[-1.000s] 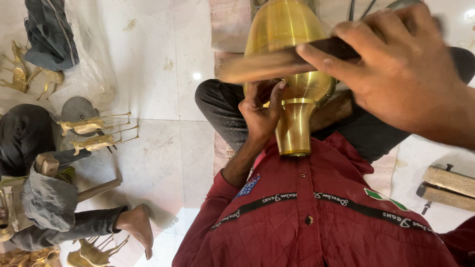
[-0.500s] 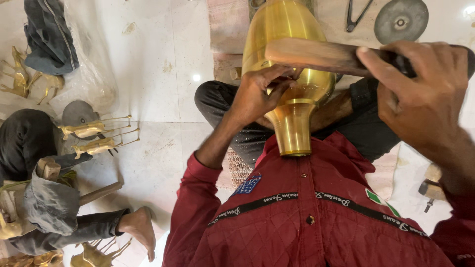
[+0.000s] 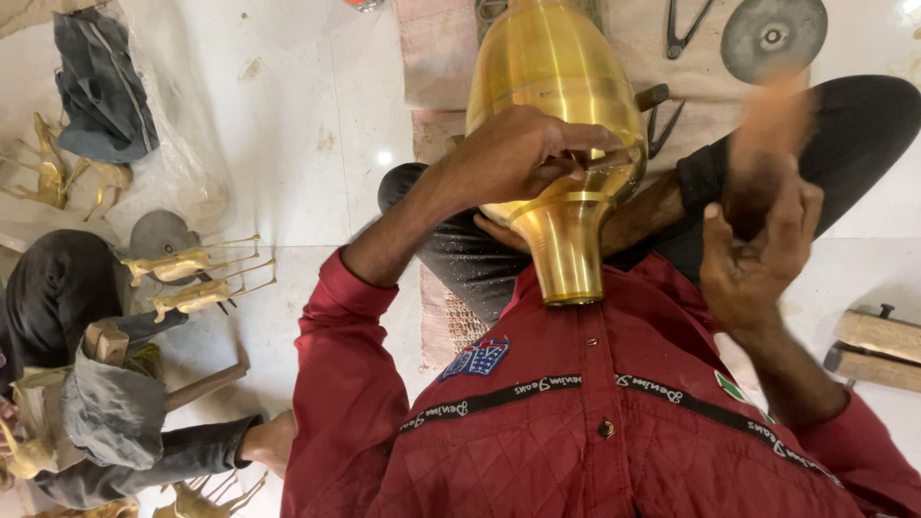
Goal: The person sits cross-legged on the floor holding a brass vessel on their lap and hammers its surface with a wooden mallet and a metal punch, rotating the vessel to work different areas and switching to a wooden block to smooth the metal.
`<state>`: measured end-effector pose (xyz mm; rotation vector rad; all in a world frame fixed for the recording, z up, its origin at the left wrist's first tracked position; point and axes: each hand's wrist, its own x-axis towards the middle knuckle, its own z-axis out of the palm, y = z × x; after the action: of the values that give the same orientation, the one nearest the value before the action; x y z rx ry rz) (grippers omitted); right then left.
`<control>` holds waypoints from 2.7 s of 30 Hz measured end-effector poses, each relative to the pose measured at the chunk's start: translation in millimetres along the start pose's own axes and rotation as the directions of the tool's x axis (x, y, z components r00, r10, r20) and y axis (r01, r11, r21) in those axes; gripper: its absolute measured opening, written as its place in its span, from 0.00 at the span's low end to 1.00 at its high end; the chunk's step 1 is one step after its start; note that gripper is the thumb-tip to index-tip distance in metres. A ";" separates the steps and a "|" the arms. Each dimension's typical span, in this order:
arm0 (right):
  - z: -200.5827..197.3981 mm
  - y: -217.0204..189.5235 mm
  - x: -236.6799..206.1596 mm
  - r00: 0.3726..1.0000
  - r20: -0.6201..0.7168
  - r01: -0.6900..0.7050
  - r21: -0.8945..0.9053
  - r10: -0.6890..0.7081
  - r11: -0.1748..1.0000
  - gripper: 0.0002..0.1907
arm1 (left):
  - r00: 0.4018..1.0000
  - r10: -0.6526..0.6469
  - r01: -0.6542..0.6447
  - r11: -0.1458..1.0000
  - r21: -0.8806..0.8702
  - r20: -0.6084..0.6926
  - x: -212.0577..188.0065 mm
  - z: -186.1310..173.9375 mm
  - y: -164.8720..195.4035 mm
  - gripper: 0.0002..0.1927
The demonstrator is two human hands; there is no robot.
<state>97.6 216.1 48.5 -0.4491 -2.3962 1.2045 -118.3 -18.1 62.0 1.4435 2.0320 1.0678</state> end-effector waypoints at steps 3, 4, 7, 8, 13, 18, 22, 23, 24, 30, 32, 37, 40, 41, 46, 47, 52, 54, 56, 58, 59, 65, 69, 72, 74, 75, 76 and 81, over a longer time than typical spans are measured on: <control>8.3 19.4 -15.5 0.922 0.167 0.385 -0.314 -0.349 0.868 0.34 | 0.992 0.092 -0.103 0.987 0.120 0.088 9.3 -3.4 -1.8 0.21; 12.1 25.5 -19.4 0.936 0.109 0.352 -0.242 -0.335 0.904 0.33 | 0.989 0.117 -0.127 0.986 0.111 0.096 12.2 -5.9 -2.7 0.22; 22.4 37.8 -31.2 0.947 -0.023 0.316 -0.127 -0.322 0.940 0.33 | 0.976 0.163 -0.178 0.979 0.097 0.142 19.7 -9.8 -2.0 0.22; 24.4 40.4 -32.9 0.933 -0.039 0.348 -0.167 -0.359 0.922 0.34 | 0.973 0.161 -0.179 0.978 0.104 0.163 22.4 -8.8 0.0 0.22; 25.8 40.4 -33.9 0.984 0.076 0.174 -0.201 -0.162 0.964 0.37 | 0.956 -0.004 -0.048 0.984 0.169 0.292 29.3 -15.4 4.5 0.23; 27.9 34.9 -23.6 0.967 0.249 0.088 -0.159 -0.046 0.983 0.38 | 0.970 0.187 -0.188 0.982 -0.010 0.154 28.9 -22.1 -0.4 0.25; 27.7 34.5 -19.6 0.973 0.204 0.153 -0.226 -0.107 0.962 0.40 | 0.972 0.162 -0.170 0.985 0.038 0.172 30.2 -20.9 -2.6 0.25; 27.6 35.0 -19.9 0.972 0.204 0.166 -0.261 -0.113 0.951 0.40 | 0.971 0.176 -0.186 0.981 0.049 0.165 29.8 -21.1 -2.5 0.25; 26.7 36.1 -20.9 0.972 0.203 0.178 -0.297 -0.120 0.938 0.40 | 0.969 0.192 -0.203 0.977 0.061 0.158 29.7 -21.2 -2.2 0.25; 28.7 44.5 -27.8 0.964 0.007 0.266 -0.080 -0.267 0.960 0.36 | 0.973 0.158 -0.164 0.986 0.025 0.166 27.1 -22.3 2.4 0.26; 30.1 47.0 -27.4 0.964 0.023 0.267 -0.158 -0.266 0.951 0.37 | 0.978 0.145 -0.153 0.987 0.041 0.150 26.8 -21.9 2.9 0.26; 31.9 43.9 -24.4 0.988 -0.042 0.152 0.191 -0.147 0.970 0.36 | 0.983 0.131 -0.142 0.987 0.080 0.130 24.9 -19.0 0.6 0.27; 26.3 35.6 -22.7 0.976 -0.013 0.217 0.035 -0.217 0.975 0.37 | 0.984 0.124 -0.133 0.988 0.071 0.127 20.8 -18.9 -2.4 0.27; 25.1 32.1 -22.6 0.989 -0.065 0.147 0.267 -0.134 0.952 0.36 | 0.984 0.137 -0.144 0.988 0.049 0.110 19.4 -18.4 -3.0 0.26; 12.8 23.3 -14.4 0.974 0.172 0.179 -0.199 -0.146 0.964 0.34 | 0.989 0.104 -0.109 0.993 0.044 0.101 13.2 -13.5 -5.7 0.24; 13.3 22.4 -13.1 0.981 0.160 0.137 -0.153 -0.112 0.979 0.34 | 0.987 0.141 -0.143 0.990 0.023 0.077 11.0 -16.5 -7.8 0.24; 18.5 21.3 -8.1 0.945 0.290 0.225 -0.242 -0.151 0.944 0.36 | 0.990 0.134 -0.132 0.989 -0.065 0.038 0.7 -18.6 -9.7 0.24; 19.1 22.0 -5.1 0.959 0.229 0.209 -0.161 -0.169 0.965 0.35 | 0.995 0.076 -0.075 0.997 -0.017 0.061 -1.1 -19.7 -8.7 0.23; 16.1 24.3 -0.7 0.934 0.297 0.295 -0.338 -0.196 0.894 0.37 | 0.992 0.111 -0.108 0.993 -0.045 0.053 -1.1 -19.9 -6.7 0.24; 13.5 26.7 1.6 0.938 0.277 0.302 -0.345 -0.211 0.889 0.37 | 0.990 0.128 -0.124 0.990 -0.065 0.059 0.8 -20.7 -4.8 0.24; 12.4 27.9 2.7 0.951 0.222 0.271 -0.263 -0.216 0.926 0.36 | 0.990 0.124 -0.120 0.990 -0.069 0.067 1.5 -21.6 -4.2 0.24; 7.2 28.4 6.4 0.921 0.175 0.376 -0.168 -0.348 0.911 0.36 | 0.993 0.105 -0.104 0.994 -0.025 0.047 0.5 -19.0 -4.6 0.27; 3.7 15.5 19.5 0.920 0.160 0.375 -0.095 -0.358 0.922 0.34 | 0.987 0.150 -0.153 0.987 -0.053 -0.060 -5.1 -13.2 -4.4 0.26; -6.1 1.5 38.3 0.871 0.305 0.477 -0.335 -0.386 0.812 0.35 | 0.993 0.031 -0.045 0.991 -0.128 -0.111 -14.8 -7.7 -0.7 0.21; -5.4 -8.3 49.1 0.911 0.225 0.376 -0.106 -0.346 0.921 0.32 | 0.984 -0.060 0.038 0.990 -0.133 -0.166 -20.8 -3.8 0.9 0.23; -7.3 -12.8 55.3 0.929 0.194 0.319 0.020 -0.316 0.948 0.31 | 0.975 -0.108 0.082 0.987 -0.139 -0.194 -23.7 -1.2 1.3 0.24; -8.0 -16.7 60.8 0.873 0.268 0.457 -0.154 -0.408 0.876 0.32 | 0.967 -0.127 0.090 0.981 -0.171 -0.222 -26.2 2.5 1.3 0.24; -10.4 -38.8 78.9 0.819 0.312 0.547 -0.176 -0.481 0.819 0.30 | 0.919 -0.143 0.035 0.958 -0.285 -0.368 -38.5 24.0 -4.5 0.26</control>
<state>31.3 237.3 103.2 0.3097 -2.6526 0.7363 -89.7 -46.2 40.4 1.0491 2.0734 1.6243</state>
